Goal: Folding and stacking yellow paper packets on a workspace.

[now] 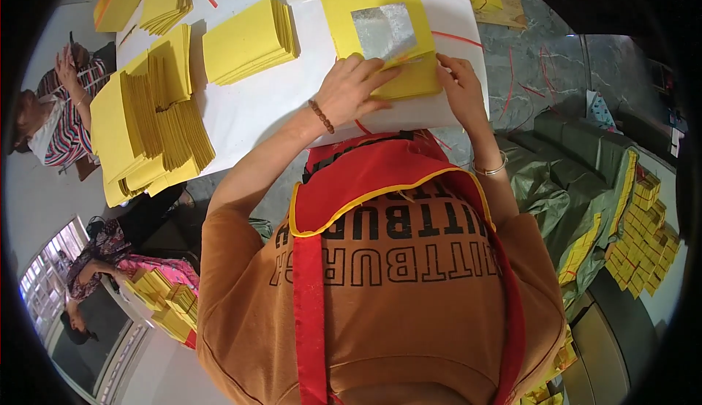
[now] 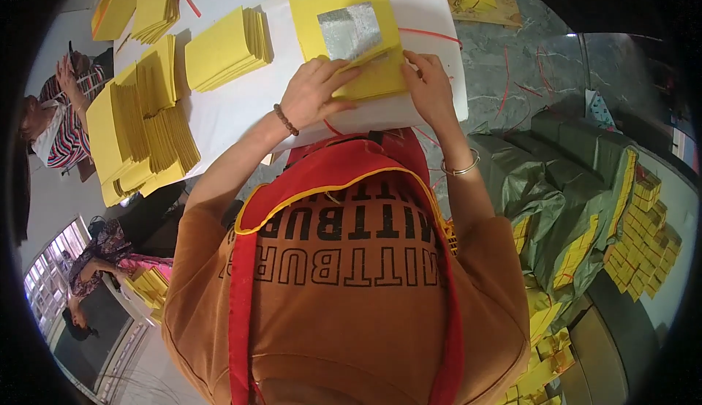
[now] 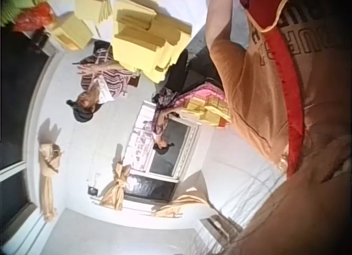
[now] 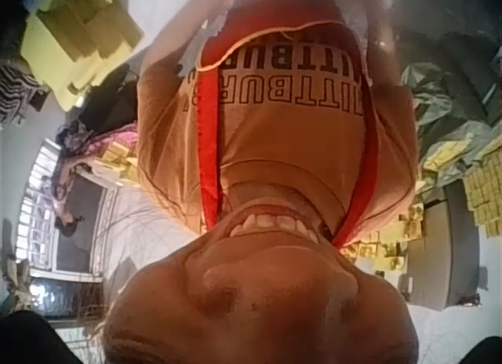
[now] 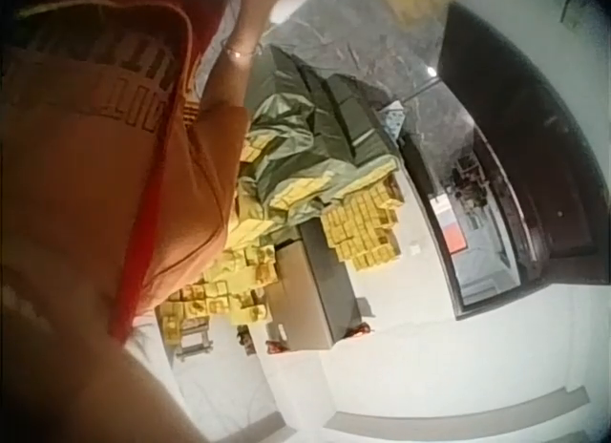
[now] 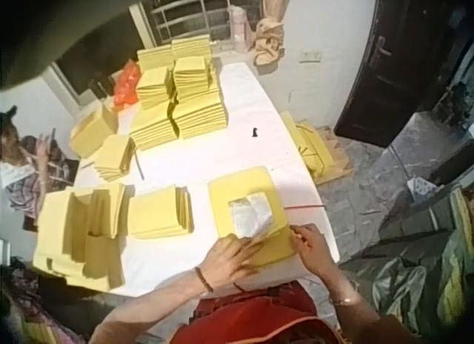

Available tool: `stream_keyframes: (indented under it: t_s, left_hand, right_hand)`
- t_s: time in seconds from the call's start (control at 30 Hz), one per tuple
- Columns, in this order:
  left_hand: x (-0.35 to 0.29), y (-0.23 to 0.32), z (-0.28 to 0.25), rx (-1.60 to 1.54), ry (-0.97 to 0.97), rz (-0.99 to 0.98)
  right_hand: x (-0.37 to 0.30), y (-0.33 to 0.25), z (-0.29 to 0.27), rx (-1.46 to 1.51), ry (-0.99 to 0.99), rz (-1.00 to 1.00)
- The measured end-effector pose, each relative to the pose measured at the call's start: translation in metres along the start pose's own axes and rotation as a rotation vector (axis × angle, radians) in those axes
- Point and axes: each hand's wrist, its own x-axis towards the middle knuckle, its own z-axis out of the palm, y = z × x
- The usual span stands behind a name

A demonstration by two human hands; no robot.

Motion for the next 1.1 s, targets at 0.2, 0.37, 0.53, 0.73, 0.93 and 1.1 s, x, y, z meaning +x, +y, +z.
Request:
stream_keyframes:
  t_s: [0.2, 0.37, 0.53, 0.73, 0.93, 1.1]
  left_hand:
    - [-0.001, -0.006, 0.001, 0.058, -0.083, 0.026]
    - [-0.003, -0.008, 0.002, 0.047, -0.068, 0.053]
    - [-0.001, -0.005, 0.002, 0.027, 0.012, 0.035]
    - [0.004, -0.007, -0.004, -0.185, -0.030, -0.280]
    - [0.003, -0.019, 0.004, -0.870, 0.186, -0.517]
    - [0.003, -0.017, -0.012, -0.823, 0.078, -0.482]
  right_hand:
    - [0.000, -0.006, 0.000, 0.006, 0.005, 0.004]
    - [0.002, -0.030, -0.001, 0.115, -0.097, 0.213]
    - [0.014, -0.017, -0.004, 0.713, -0.176, 0.331]
    - [0.028, -0.019, -0.006, 0.699, -0.123, 0.140]
    - [0.049, -0.011, 0.011, 0.223, -0.032, -0.229]
    - [0.059, -0.006, 0.011, 0.213, -0.201, -0.340]
